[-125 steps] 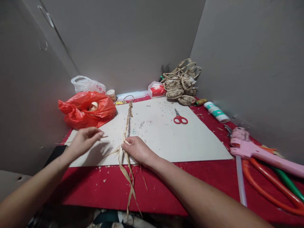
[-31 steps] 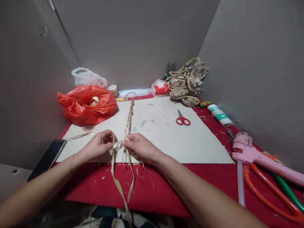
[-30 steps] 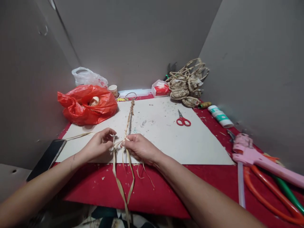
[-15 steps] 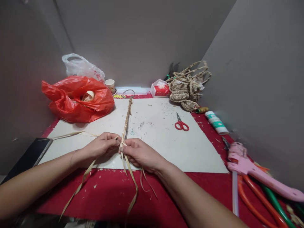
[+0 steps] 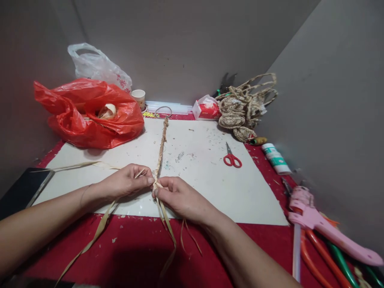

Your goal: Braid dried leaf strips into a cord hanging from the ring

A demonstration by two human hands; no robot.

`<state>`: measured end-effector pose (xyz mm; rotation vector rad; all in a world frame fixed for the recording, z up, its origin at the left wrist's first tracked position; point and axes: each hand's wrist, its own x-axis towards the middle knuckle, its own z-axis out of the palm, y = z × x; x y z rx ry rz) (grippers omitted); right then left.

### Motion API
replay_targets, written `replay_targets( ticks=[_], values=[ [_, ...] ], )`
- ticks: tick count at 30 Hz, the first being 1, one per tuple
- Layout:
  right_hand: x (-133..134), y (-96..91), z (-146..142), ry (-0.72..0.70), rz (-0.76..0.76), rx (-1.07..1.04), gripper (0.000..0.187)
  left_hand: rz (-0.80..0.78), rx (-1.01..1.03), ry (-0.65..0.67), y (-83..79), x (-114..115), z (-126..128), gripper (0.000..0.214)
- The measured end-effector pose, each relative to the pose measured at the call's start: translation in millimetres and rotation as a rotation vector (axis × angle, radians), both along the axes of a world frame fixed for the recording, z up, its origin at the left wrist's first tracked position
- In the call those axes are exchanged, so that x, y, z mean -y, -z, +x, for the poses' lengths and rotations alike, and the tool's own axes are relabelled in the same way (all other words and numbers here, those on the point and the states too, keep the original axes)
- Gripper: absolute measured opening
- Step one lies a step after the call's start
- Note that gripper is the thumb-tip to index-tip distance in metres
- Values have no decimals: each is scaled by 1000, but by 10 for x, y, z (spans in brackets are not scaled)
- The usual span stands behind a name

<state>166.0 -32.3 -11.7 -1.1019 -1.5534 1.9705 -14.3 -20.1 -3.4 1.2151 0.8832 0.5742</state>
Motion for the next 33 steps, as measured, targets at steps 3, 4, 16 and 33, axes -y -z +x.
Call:
replay_targets(
  ticks=[3, 4, 16, 33],
  values=[
    [2, -11, -7, 6, -13, -18, 23, 23, 12, 2, 30, 5, 0, 22],
    [2, -14, -8, 5, -32, -26, 25, 33, 11, 7, 38, 6, -4, 23],
    [-31, 84, -2, 64, 49, 58, 39, 138, -53, 52, 46, 22, -49, 19],
    [-24, 45, -56, 169, 44, 24, 31, 732, -475, 67, -158, 15, -134, 30]
  ],
)
